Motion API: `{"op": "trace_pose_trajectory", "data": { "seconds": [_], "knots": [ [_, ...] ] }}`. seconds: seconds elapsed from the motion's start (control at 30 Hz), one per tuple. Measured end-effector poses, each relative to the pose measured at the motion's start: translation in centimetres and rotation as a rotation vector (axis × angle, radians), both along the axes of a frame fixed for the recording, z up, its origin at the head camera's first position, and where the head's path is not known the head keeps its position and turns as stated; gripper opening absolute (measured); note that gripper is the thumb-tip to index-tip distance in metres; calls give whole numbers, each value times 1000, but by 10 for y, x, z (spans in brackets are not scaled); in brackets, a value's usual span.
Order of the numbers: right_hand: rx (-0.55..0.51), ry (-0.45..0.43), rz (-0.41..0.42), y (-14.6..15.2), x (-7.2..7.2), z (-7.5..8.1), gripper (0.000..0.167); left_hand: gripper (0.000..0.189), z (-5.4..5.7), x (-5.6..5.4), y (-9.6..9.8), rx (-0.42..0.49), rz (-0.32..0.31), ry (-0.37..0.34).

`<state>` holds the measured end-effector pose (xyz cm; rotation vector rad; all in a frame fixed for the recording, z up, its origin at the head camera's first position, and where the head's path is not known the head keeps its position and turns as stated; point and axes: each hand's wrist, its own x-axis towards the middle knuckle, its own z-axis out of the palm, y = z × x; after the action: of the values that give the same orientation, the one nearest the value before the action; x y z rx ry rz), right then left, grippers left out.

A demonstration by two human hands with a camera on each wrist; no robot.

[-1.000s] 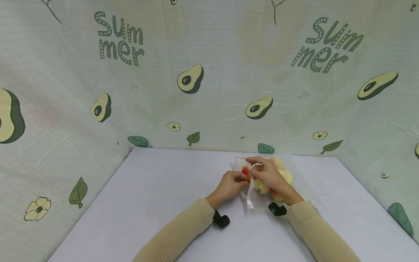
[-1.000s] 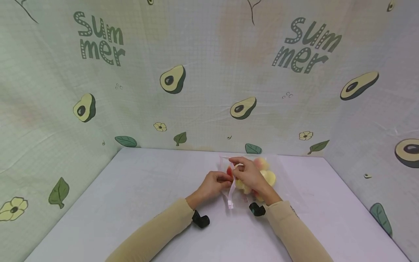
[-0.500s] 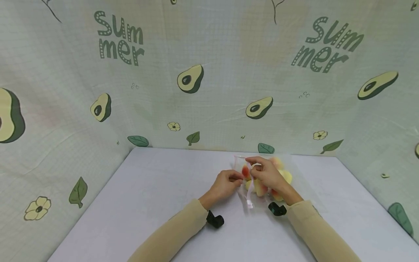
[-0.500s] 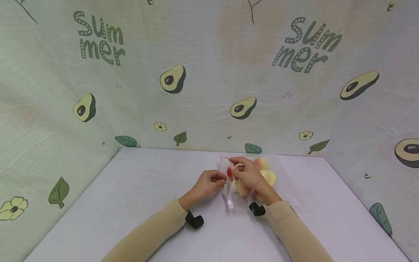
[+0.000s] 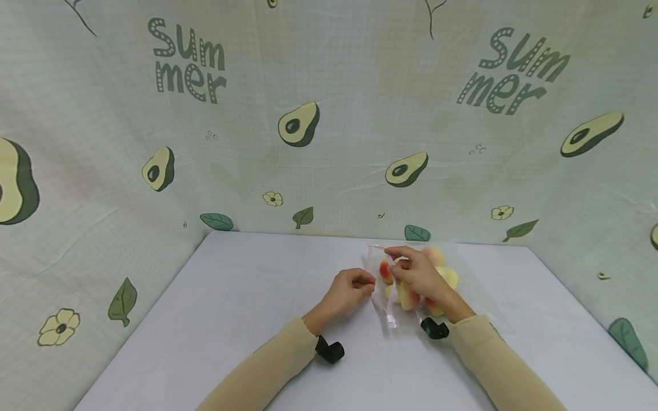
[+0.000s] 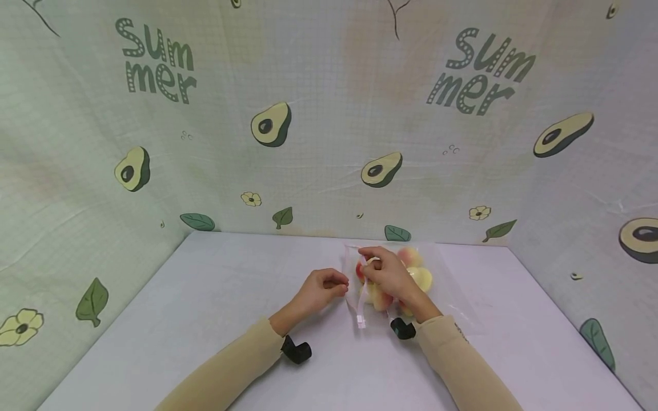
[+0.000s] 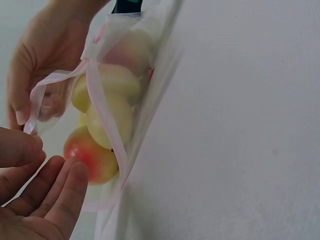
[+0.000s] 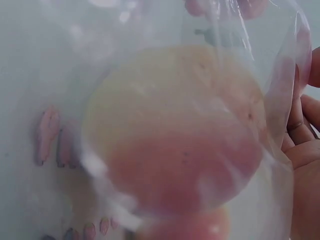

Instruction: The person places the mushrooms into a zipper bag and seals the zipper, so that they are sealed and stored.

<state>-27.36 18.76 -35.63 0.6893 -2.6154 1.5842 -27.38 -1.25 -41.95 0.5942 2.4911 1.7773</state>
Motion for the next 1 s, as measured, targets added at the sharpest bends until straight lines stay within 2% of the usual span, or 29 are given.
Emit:
{"op": "trace_pose_trajectory", "data": {
  "seconds": [0.4,1.0],
  "knots": [
    [83,63,-33,-2,1,2,40,14,2,4,-4,-14,-22,26],
    [63,62,-14,-1,2,3,38,15,3,9,-9,-35,-37,9]
  ]
}}
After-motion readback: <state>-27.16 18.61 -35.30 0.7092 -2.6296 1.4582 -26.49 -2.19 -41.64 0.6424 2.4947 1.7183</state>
